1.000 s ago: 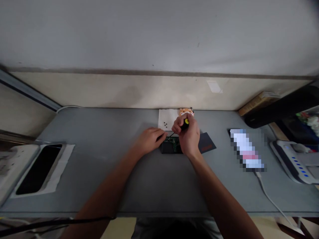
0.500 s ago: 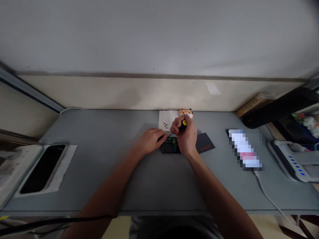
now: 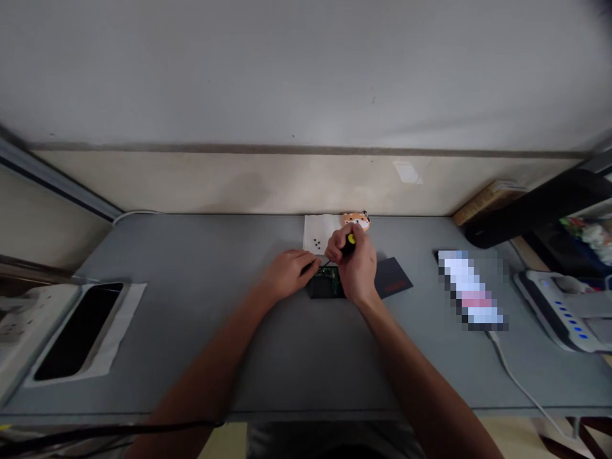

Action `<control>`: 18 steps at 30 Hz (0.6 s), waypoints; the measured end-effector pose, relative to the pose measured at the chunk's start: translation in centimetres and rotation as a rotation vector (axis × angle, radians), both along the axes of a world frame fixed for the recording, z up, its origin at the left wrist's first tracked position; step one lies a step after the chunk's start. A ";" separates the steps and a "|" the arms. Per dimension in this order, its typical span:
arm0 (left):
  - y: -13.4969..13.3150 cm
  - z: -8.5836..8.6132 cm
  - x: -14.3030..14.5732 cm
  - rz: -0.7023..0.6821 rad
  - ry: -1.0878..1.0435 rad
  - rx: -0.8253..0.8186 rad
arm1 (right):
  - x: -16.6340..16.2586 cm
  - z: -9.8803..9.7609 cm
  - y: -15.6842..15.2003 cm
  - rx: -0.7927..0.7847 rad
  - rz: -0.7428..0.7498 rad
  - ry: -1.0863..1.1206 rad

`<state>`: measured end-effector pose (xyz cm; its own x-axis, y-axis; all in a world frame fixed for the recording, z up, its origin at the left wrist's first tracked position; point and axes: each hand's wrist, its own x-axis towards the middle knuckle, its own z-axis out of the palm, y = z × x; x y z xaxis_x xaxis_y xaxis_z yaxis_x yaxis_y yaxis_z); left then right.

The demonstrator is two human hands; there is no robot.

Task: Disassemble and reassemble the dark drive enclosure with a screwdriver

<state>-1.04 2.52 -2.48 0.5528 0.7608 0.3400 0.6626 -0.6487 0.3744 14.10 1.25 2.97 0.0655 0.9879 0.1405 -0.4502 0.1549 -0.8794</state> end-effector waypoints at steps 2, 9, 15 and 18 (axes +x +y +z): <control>0.0 0.0 0.0 0.001 0.000 0.009 | 0.0 0.0 0.0 0.001 -0.019 0.013; -0.1 0.1 0.1 0.015 -0.008 -0.006 | 0.0 0.1 0.1 -0.018 0.017 0.042; 0.0 0.0 0.1 0.021 -0.001 -0.010 | 0.0 0.2 0.2 -0.007 -0.014 0.044; 0.0 0.1 0.1 0.009 -0.015 -0.014 | 0.0 0.2 0.1 0.017 0.025 0.043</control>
<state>-0.94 2.52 -2.43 0.5410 0.7704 0.3372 0.6625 -0.6374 0.3933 14.15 1.34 3.12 0.0471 0.9869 0.1546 -0.4913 0.1576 -0.8566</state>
